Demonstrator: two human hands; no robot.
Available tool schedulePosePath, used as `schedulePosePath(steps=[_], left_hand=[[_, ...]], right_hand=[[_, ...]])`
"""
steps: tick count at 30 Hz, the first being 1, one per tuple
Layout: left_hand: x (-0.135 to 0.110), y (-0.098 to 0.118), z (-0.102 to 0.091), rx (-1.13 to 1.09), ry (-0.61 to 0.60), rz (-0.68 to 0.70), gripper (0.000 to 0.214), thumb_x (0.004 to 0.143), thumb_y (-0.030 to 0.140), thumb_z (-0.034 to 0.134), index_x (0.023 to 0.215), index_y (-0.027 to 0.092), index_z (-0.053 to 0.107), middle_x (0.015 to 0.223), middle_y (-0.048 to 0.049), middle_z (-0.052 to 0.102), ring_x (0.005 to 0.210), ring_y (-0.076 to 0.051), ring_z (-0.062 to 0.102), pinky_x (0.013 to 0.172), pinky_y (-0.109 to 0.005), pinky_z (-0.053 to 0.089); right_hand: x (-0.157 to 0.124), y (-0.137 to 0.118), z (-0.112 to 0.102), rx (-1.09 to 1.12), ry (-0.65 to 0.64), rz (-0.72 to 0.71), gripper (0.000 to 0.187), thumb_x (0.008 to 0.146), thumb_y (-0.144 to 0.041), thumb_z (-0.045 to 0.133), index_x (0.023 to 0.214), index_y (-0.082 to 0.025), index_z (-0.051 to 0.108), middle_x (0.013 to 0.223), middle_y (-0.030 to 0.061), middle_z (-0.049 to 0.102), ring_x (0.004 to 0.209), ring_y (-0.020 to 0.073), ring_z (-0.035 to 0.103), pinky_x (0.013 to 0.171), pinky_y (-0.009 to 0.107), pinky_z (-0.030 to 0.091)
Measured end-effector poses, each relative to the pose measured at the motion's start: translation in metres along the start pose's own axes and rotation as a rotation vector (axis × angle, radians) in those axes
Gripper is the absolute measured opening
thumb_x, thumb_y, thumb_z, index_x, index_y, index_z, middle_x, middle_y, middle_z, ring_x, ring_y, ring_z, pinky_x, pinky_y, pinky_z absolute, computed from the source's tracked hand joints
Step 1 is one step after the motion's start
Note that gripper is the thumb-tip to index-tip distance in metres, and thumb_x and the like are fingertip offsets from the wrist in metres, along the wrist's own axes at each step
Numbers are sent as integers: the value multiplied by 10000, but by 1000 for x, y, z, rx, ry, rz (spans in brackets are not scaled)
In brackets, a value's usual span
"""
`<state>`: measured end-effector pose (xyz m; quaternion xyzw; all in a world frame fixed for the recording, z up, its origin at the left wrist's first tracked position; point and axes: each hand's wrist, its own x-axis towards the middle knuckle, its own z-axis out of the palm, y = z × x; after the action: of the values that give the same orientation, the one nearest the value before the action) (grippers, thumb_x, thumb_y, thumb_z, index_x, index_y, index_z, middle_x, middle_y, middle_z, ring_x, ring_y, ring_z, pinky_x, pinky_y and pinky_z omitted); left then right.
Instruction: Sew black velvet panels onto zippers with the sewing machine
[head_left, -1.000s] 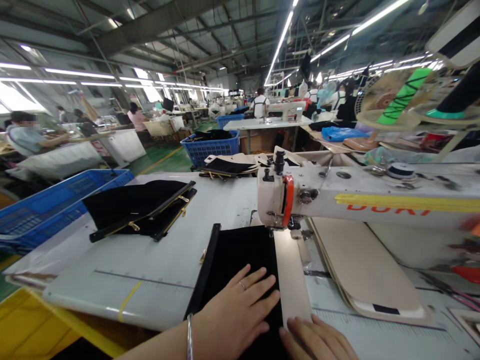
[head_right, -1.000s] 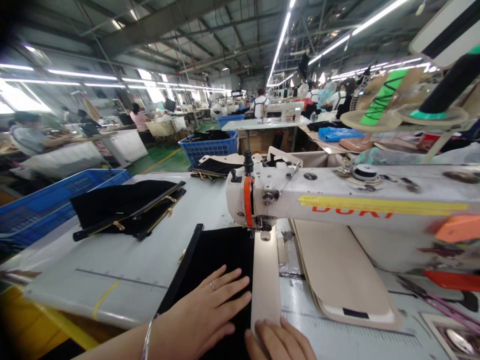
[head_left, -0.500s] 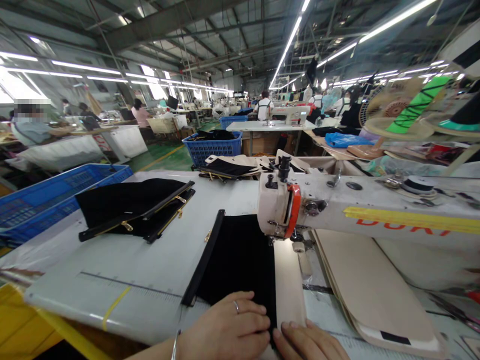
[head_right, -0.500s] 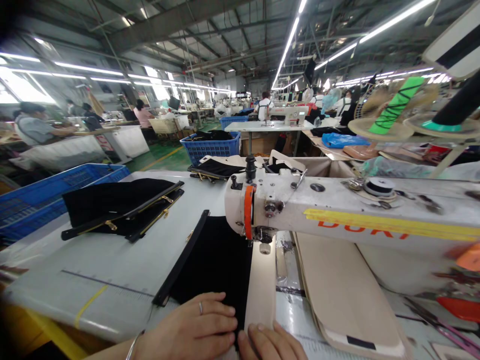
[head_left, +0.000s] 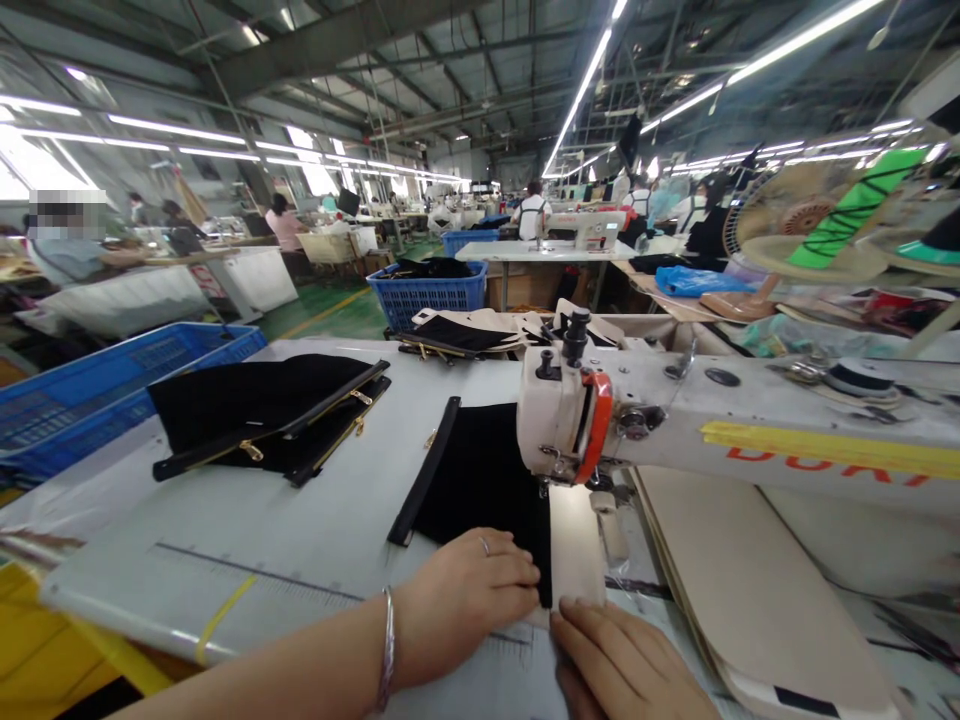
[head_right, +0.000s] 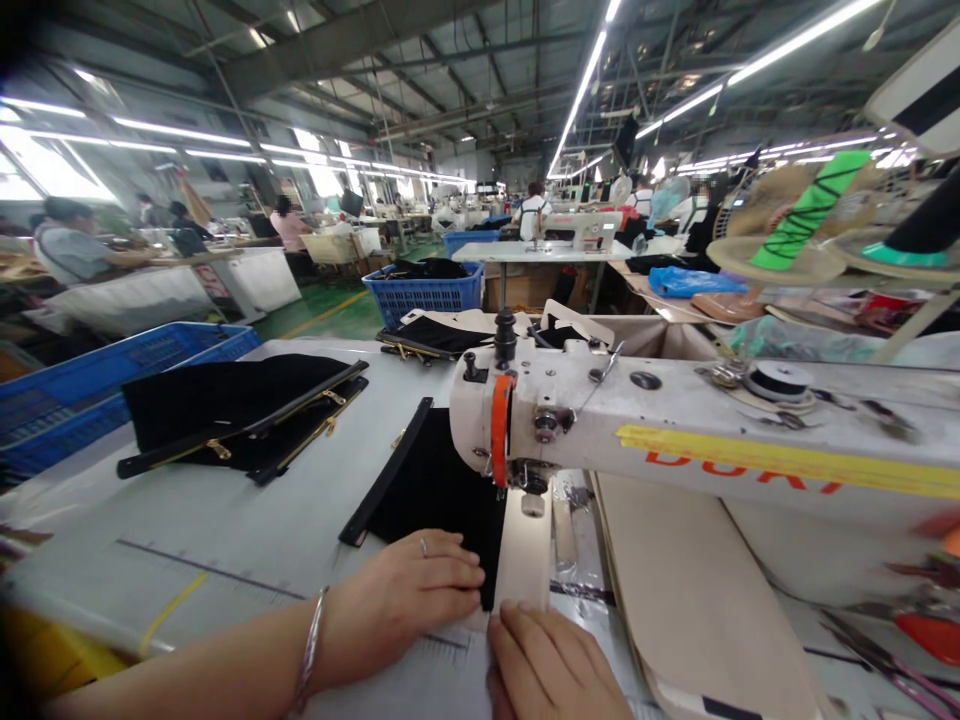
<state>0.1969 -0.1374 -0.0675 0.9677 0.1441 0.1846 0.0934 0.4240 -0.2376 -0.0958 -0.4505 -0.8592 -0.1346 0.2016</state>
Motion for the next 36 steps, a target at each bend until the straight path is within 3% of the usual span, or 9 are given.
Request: schedulePosePath(steps=[6,12,15,20,24,36], left_hand=[[11,-23,-5,24,-37,65,199,937,175,460,1077,168,602,1182,-14,665,1158,-145,556,1060,-326,385],[19,-34,-15,27,-92,100,218,947,180,444,1106,160,592,1170,-18,662,1090,-153,563,985,-311,434],[18,-34,-16,36,-80,100,231,956,173,430,1117,157,594,1146,-29,670,1068,-150,560,978,-303,441],[16,-36,-13,35,-31,143,282,966,178,410,1194,156,573,1263,-49,621,1214,-169,501,1077,-339,385],[17,-40,-14,8,-53,154,262,963,177,431,1172,154,586,1221,-29,651,1142,-144,545,1022,-288,421],[14,-42,0,-80,-34,52,279,918,135,466,1143,199,618,1202,7,667,1101,-138,552,977,-306,415]], right_hand=[[16,8,-8,27,-26,44,360,894,-258,527,1248,-228,589,1259,-23,599,1101,158,567,931,275,472],[29,19,-14,104,30,100,435,865,-49,359,1144,-242,631,1130,-34,644,1001,113,569,881,257,433],[28,20,-12,128,4,119,398,875,-65,391,1143,-242,625,1122,-22,643,986,124,560,859,281,414],[21,17,-8,175,-19,205,371,919,-94,384,1153,-244,629,1193,-7,618,1108,170,517,935,331,356],[17,15,-5,191,-46,248,391,918,-88,391,1180,-269,618,1235,-31,596,1142,171,499,950,342,341],[27,9,-11,169,9,254,312,904,-187,466,1164,-253,628,1214,-18,607,1112,174,523,930,345,363]])
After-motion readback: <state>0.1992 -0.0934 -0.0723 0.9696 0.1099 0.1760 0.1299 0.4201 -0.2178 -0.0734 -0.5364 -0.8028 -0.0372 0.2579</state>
